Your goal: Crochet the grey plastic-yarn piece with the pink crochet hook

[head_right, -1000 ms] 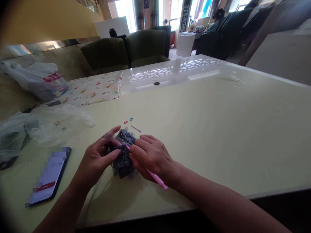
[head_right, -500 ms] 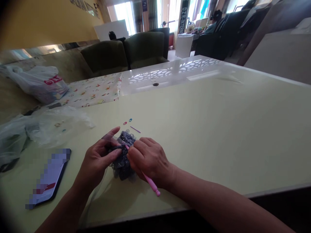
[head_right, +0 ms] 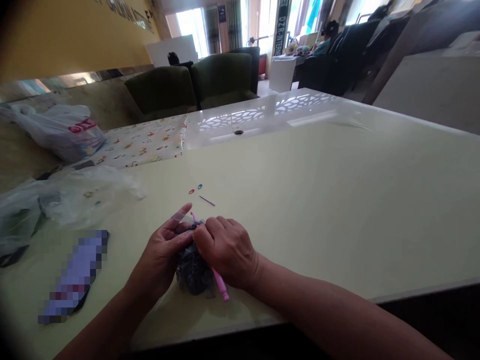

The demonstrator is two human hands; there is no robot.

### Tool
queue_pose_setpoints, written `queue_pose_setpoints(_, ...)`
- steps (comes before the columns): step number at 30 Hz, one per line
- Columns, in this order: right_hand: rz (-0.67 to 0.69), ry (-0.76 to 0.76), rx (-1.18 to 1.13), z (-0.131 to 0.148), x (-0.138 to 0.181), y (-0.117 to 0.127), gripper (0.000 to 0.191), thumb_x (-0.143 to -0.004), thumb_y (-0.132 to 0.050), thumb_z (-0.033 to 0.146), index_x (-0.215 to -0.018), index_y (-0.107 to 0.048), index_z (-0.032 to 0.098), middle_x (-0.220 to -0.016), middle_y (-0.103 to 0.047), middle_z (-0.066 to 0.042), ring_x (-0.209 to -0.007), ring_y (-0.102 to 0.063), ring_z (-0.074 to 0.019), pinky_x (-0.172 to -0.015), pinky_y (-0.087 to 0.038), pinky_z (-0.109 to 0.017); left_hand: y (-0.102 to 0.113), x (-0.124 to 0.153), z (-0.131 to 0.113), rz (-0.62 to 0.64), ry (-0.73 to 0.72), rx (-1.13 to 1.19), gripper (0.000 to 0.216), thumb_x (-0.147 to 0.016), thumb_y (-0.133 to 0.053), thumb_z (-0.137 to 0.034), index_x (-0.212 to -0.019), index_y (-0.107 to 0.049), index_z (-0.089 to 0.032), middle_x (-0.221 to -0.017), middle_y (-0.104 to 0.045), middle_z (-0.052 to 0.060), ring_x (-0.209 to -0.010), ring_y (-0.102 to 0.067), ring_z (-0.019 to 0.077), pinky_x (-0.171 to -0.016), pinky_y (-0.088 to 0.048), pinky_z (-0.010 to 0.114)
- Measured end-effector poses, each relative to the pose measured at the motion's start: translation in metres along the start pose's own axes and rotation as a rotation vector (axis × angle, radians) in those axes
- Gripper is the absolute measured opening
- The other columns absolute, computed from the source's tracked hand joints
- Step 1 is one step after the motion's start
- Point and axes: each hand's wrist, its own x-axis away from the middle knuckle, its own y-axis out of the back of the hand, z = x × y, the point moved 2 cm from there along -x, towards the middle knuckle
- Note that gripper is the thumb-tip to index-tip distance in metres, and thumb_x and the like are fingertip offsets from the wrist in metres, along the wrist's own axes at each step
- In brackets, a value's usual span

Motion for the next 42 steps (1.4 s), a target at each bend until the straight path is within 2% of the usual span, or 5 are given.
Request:
queue_pose_setpoints(10, -0.007, 0.153, -0.35, -0.016, -0.006, 0.014, 0.02, -0.099, -0.05, 0.026, -0.082, -0.055, 0.018, -0.067, -0.054, 0.0, -0.059, -0.046, -0.0118, -0.055, -0.036, -0.025, 0.006, -0.004, -0.01, 0.377, 0.24, 0.219, 0.072, -0.07, -0.079, -0.011, -0.138, -0.058, -0.022, -0.084, -0.071, 0.001, -0.074, -0.065, 0.0119, -0.074, -0.05, 0.022)
queue_pose_setpoints(18, 0.102, 0.047, -0.544, -0.023, -0.013, 0.02, 0.015, -0.092, -0.054, 0.014, -0.08, -0.061, 0.017, -0.074, -0.059, -0.004, -0.066, -0.056, -0.0141, -0.06, -0.045, -0.027, 0.016, -0.01, -0.02, 0.215, 0.068, 0.116, 0.068, -0.067, -0.075, -0.012, -0.134, -0.061, -0.02, -0.079, -0.067, 0.0, -0.074, -0.064, 0.0136, -0.072, -0.05, 0.025)
queue_pose_setpoints(29, 0.191, -0.323, -1.055, -0.033, -0.012, 0.01, 0.019, -0.095, -0.055, 0.022, -0.077, -0.061, 0.018, -0.081, -0.059, -0.002, -0.078, -0.06, -0.0148, -0.084, -0.052, -0.034, 0.014, -0.012, -0.014, 0.282, -0.016, -0.025, 0.054, -0.067, -0.081, -0.018, -0.12, -0.073, -0.025, -0.084, -0.071, 0.001, -0.08, -0.064, 0.0151, -0.079, -0.048, 0.027)
queue_pose_setpoints(39, 0.028, -0.572, -0.834, -0.02, -0.002, 0.01, 0.02, -0.092, -0.056, 0.025, -0.073, -0.053, 0.02, -0.056, -0.043, 0.007, -0.049, -0.036, -0.0066, -0.044, -0.028, -0.019, 0.012, -0.012, -0.013, 0.25, -0.185, -0.508, 0.037, -0.08, -0.076, -0.041, -0.114, -0.076, -0.024, -0.139, -0.06, 0.011, -0.134, -0.047, 0.0335, -0.114, -0.03, 0.047)
queue_pose_setpoints(42, 0.002, -0.574, -0.896, -0.017, 0.0, 0.007, 0.018, -0.092, -0.056, 0.022, -0.075, -0.053, 0.02, -0.057, -0.043, 0.007, -0.049, -0.035, -0.0061, -0.044, -0.028, -0.019, 0.009, -0.011, -0.008, 0.26, -0.153, -0.296, 0.042, -0.077, -0.079, -0.04, -0.117, -0.074, -0.027, -0.131, -0.064, 0.009, -0.128, -0.052, 0.0316, -0.11, -0.037, 0.045)
